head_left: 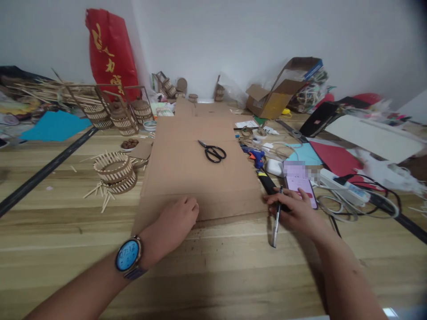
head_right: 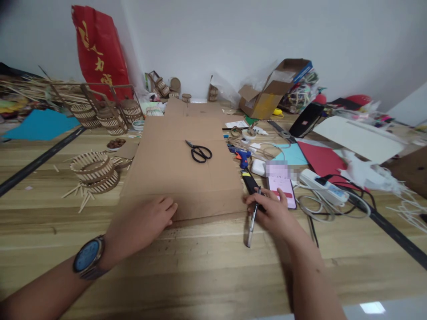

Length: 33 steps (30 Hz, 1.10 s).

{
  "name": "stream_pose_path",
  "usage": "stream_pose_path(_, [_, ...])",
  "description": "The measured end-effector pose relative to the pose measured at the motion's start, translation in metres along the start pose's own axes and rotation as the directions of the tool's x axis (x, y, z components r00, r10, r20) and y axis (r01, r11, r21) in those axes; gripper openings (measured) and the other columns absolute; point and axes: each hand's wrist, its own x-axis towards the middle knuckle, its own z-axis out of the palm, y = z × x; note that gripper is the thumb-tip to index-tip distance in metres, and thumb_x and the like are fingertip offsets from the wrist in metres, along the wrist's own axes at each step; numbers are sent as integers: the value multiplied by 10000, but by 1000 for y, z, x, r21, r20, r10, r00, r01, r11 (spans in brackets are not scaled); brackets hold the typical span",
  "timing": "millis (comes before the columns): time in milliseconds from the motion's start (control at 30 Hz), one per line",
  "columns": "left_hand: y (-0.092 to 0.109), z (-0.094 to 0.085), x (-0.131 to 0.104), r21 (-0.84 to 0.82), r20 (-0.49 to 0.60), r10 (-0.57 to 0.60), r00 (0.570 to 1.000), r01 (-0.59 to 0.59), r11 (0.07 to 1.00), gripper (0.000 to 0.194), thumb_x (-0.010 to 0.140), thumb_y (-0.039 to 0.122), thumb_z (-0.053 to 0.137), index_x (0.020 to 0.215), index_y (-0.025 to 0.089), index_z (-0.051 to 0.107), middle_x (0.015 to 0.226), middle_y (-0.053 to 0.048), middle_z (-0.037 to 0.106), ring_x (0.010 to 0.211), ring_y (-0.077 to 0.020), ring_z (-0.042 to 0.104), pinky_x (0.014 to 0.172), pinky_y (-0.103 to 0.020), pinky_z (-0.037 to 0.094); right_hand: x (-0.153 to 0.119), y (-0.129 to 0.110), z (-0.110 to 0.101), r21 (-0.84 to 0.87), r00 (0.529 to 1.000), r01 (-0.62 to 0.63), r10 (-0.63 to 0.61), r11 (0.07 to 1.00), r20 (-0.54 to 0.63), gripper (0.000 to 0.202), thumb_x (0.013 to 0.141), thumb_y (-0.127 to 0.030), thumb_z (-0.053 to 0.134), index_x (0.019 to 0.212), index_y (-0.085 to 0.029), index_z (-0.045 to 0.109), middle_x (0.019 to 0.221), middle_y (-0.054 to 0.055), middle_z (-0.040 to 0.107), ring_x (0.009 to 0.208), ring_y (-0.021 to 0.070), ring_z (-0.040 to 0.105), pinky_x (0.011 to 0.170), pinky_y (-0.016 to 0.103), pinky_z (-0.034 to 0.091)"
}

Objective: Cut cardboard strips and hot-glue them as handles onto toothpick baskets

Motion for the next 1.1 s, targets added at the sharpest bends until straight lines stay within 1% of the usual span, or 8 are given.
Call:
stream_pose_path(133, [0, -3, 0, -11, 27, -5, 1000, 5, 1000, 243, 995, 138, 560, 1204, 92, 676, 1213, -163, 666, 1095, -307, 634, 899, -435, 528, -1, 6, 4, 18, 1000, 8, -8, 1000, -21, 133, 834, -348, 566, 846, -317, 695, 1039, 43, 804, 1229, 353, 625, 1122, 721, 220])
stream_pose_path(233, [-1, -4, 1, -7, 32, 5, 999, -5, 1000, 246, 1007, 165, 559, 1217, 98, 669, 1213, -154, 666, 1096, -297, 630, 901, -422, 520, -1, 8, 5, 18, 1000, 11, -10, 1000, -20, 136, 834, -342, 550, 827, -312, 682, 1046, 43, 810, 1218, 363, 632, 1102, 730, 232])
stream_pose_path(367, [-1, -5, 1, -1, 29, 0, 1000, 0, 1000, 234, 1005, 146, 556, 1204, 96, 668, 1205, -147, 669, 1083, -289, 631, 876, -403, 514, 0, 7, 2, 29, 1000, 8, -9, 1000, 5, 130, 822, -357, 559, 823, -316, 683, 1058, 46, 811, 1219, 383, 630, 1071, 736, 266])
stream_pose_path(467, [-1, -4, 1, -12, 20, -5, 1000, 6, 1000, 224, 1007, 154, 557, 1197, 102, 664, 1205, -140, 668, 1085, -286, 630, 868, -394, 510, 0, 5, -1, 38, 1000, 3, -4, 999, 28, 126, 821, -363, 561, 817, -315, 677, 1058, 45, 814, 1231, 386, 626, 1076, 741, 253])
stream_pose_path(600, [-4, -3, 0, 2, 26, 17, 1000, -17, 1000, 225, 993, 156, 582, 1197, 99, 657, 1238, -151, 656, 1100, -288, 622, 893, -398, 505, -1, 7, -2, -2, 998, 19, -19, 1000, 61, 132, 796, -382, 584, 835, -323, 696, 1067, 34, 805, 1208, 384, 642, 1088, 746, 246])
stream_pose_path(767, [-6, -6, -2, -15, 38, 15, 999, -14, 1000, 249, 985, 144, 576, 1220, 99, 642, 1245, -157, 640, 1124, -298, 617, 885, -397, 515, 0, 11, 4, -50, 1000, 24, -24, 998, 2, 176, 758, -457, 599, 820, -331, 706, 1074, 31, 807, 1216, 402, 643, 1052, 726, 301])
stream_pose_path(933, [-5, -9, -2, -28, 25, -1, 1000, 2, 1000, 212, 973, 141, 586, 1167, 94, 657, 1200, -161, 646, 1110, -308, 616, 838, -395, 518, 2, 13, 7, -62, 1000, 3, -3, 998, -6, 202, 727, -480, 582, 792, -346, 718, 1050, 14, 814, 1197, 389, 653, 1059, 718, 282])
stream_pose_path(1100, [-6, -4, -1, -54, -12, 15, 1000, -15, 998, 168, 955, 123, 610, 1110, 98, 669, 1178, -150, 656, 1069, -294, 628, 810, -376, 510, 2, 11, 7, -61, 1000, -21, 21, 998, -13, 219, 727, -496, 575, 788, -341, 718, 1035, 23, 815, 1212, 386, 647, 1069, 708, 277])
